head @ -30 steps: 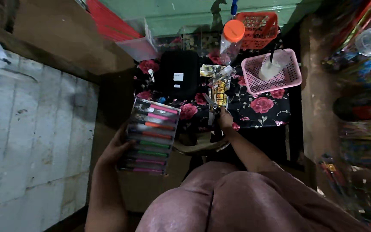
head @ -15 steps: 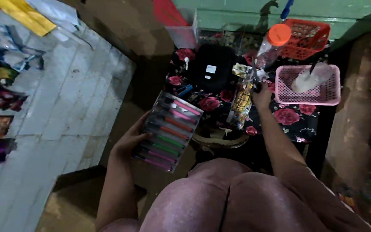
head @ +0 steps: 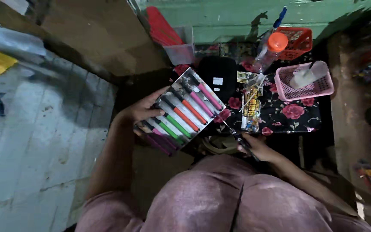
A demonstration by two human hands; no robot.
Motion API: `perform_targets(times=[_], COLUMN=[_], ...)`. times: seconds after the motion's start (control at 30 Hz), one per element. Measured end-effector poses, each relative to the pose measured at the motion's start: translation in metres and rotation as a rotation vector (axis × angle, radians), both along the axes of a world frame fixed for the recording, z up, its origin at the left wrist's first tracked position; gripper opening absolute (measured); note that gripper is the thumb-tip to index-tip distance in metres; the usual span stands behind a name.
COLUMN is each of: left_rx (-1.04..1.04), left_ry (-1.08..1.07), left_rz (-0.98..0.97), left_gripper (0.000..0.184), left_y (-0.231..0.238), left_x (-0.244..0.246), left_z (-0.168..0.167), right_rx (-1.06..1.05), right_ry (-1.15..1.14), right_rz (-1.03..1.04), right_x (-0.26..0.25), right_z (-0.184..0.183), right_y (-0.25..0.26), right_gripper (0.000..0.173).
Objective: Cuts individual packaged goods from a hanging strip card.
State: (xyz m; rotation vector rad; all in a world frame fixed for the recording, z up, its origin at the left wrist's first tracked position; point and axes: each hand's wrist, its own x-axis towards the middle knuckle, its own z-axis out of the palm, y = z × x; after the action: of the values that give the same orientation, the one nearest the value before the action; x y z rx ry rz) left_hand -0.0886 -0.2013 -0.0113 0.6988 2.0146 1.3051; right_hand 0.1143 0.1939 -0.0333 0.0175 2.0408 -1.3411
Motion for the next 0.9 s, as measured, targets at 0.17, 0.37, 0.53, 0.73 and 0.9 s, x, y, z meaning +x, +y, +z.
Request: perform_targets(times=[0.17,0.37,0.53,0.73,0.9], left_rx=[0.051,0.066,0.083,0.108,0.067], left_ry=[0.071,0.07,-0.023,-0.092,-0.131], left_rz=[-0.182,-0.245,-0.252,-0.346,-0.352], left_gripper=[0.086,0.087,0.089,0.09,0.092], left_y=[-0.005,0.003,0.009,0.023,0.029], left_x=[-0.054,-0.095,-0.11,-0.114,-0.11], left_z=[-0.007,-0.009,-0.011,-0.025,-0.028], right_rx=[-0.028,0.059,0.091,0.022,-0.032], right_ry=[0.043,0.0,-0.081,-0.037,0.0], right_rz=[-0.157,-0.224,-0.269,-0.34,-0.348], right_x=[-0.016,0.001,0.008,-0.011,-0.011], right_z=[-0.001,0.01,0.007,-0.01,-0.023], right_y=[-0.046,-0.054,-0.053,-0.062,-0.061], right_gripper=[0.065,0.073,0.071,0.07,0.076])
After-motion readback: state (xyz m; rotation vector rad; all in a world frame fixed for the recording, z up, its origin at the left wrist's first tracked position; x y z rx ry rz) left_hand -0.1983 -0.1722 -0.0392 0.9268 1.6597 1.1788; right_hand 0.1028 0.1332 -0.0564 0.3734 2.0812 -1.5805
